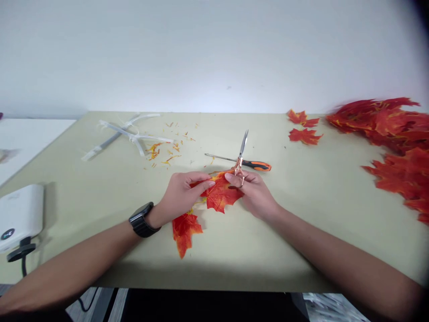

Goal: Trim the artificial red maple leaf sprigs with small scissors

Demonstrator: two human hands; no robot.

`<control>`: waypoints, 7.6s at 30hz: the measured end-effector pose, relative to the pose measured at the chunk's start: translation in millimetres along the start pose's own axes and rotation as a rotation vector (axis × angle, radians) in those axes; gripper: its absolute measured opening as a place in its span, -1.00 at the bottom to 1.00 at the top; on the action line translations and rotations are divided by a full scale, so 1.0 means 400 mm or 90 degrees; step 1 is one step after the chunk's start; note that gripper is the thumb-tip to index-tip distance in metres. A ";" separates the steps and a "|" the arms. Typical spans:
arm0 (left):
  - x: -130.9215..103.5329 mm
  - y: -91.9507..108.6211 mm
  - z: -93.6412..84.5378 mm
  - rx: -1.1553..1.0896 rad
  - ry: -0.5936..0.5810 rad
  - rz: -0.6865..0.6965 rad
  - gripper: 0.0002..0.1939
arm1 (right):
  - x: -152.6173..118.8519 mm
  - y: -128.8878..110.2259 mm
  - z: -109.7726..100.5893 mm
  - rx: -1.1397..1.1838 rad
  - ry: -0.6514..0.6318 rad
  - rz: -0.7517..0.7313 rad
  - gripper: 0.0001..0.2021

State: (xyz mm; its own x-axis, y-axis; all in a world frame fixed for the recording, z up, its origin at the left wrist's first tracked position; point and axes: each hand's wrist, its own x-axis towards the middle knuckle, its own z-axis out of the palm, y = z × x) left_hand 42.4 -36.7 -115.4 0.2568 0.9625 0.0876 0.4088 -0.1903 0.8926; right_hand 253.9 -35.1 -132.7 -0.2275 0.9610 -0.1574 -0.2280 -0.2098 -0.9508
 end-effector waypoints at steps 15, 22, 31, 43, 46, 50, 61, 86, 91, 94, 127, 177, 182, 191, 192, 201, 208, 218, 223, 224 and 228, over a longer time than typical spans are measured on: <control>0.009 -0.012 -0.003 0.068 -0.025 0.075 -0.76 | -0.006 -0.004 0.002 -0.084 -0.038 -0.044 -0.75; 0.007 -0.010 -0.003 0.107 -0.012 0.075 -0.73 | -0.005 0.012 0.002 -0.082 -0.019 -0.033 -0.72; 0.010 -0.002 -0.010 0.031 -0.071 0.053 -0.73 | 0.001 0.008 -0.002 -0.059 -0.023 -0.029 -0.73; 0.010 0.001 -0.010 0.072 -0.017 0.069 -0.75 | 0.008 -0.030 -0.006 -0.200 0.103 -0.107 -0.63; 0.010 0.000 -0.011 0.105 -0.005 0.077 -0.76 | 0.010 -0.043 -0.015 -0.224 0.125 -0.130 -0.58; 0.012 -0.003 -0.013 0.170 0.028 0.116 -0.78 | 0.007 -0.050 -0.016 -0.233 0.091 -0.137 -0.51; 0.028 -0.062 -0.032 0.405 0.146 0.360 -0.82 | -0.021 -0.034 0.002 -0.564 0.014 -0.199 -0.55; 0.029 -0.053 -0.066 0.727 0.195 0.598 -0.91 | -0.030 -0.051 0.010 -0.814 0.027 -0.184 -0.61; 0.029 -0.049 -0.065 0.750 0.186 0.600 -0.89 | -0.032 -0.052 0.011 -0.819 0.020 -0.174 -0.60; 0.029 -0.049 -0.065 0.768 0.180 0.598 -0.88 | -0.033 -0.053 0.010 -0.824 0.018 -0.167 -0.60; 0.025 -0.035 -0.056 0.740 0.133 0.608 -0.88 | -0.040 -0.057 0.011 -0.818 -0.009 -0.141 -0.62; 0.019 -0.026 -0.056 0.781 0.121 0.622 -0.83 | -0.037 -0.060 0.012 -0.860 0.023 -0.157 -0.59; 0.021 -0.026 -0.055 0.779 0.118 0.626 -0.86 | -0.034 -0.060 0.007 -0.865 0.016 -0.134 -0.60; 0.021 -0.023 -0.056 0.774 0.116 0.621 -0.83 | -0.035 -0.069 0.008 -0.855 -0.012 -0.122 -0.60; 0.021 -0.023 -0.055 0.769 0.117 0.623 -0.84 | -0.034 -0.070 0.008 -0.852 -0.014 -0.117 -0.60; 0.021 -0.027 -0.053 0.748 0.116 0.625 -0.82 | -0.040 -0.075 0.009 -0.832 -0.035 -0.090 -0.61; 0.023 -0.029 -0.052 0.745 0.116 0.630 -0.81 | -0.040 -0.074 0.009 -0.825 -0.040 -0.089 -0.60; 0.020 -0.026 -0.049 0.752 0.116 0.640 -0.82 | -0.036 -0.067 0.007 -0.854 -0.027 -0.099 -0.56; 0.020 -0.029 -0.049 0.742 0.111 0.631 -0.84 | -0.041 -0.074 0.006 -0.836 -0.045 -0.082 -0.58; 0.020 -0.029 -0.049 0.743 0.110 0.631 -0.83 | -0.042 -0.074 0.007 -0.834 -0.047 -0.082 -0.58; 0.021 -0.029 -0.049 0.741 0.107 0.628 -0.82 | -0.041 -0.075 0.008 -0.827 -0.051 -0.080 -0.58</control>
State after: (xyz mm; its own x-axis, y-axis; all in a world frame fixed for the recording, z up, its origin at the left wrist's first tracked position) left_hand 22.8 -22.6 -116.6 0.7631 0.3604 0.5365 0.5975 -0.7099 -0.3729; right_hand 261.5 -45.2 -100.6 -0.3376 0.9382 -0.0767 0.8128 0.2494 -0.5265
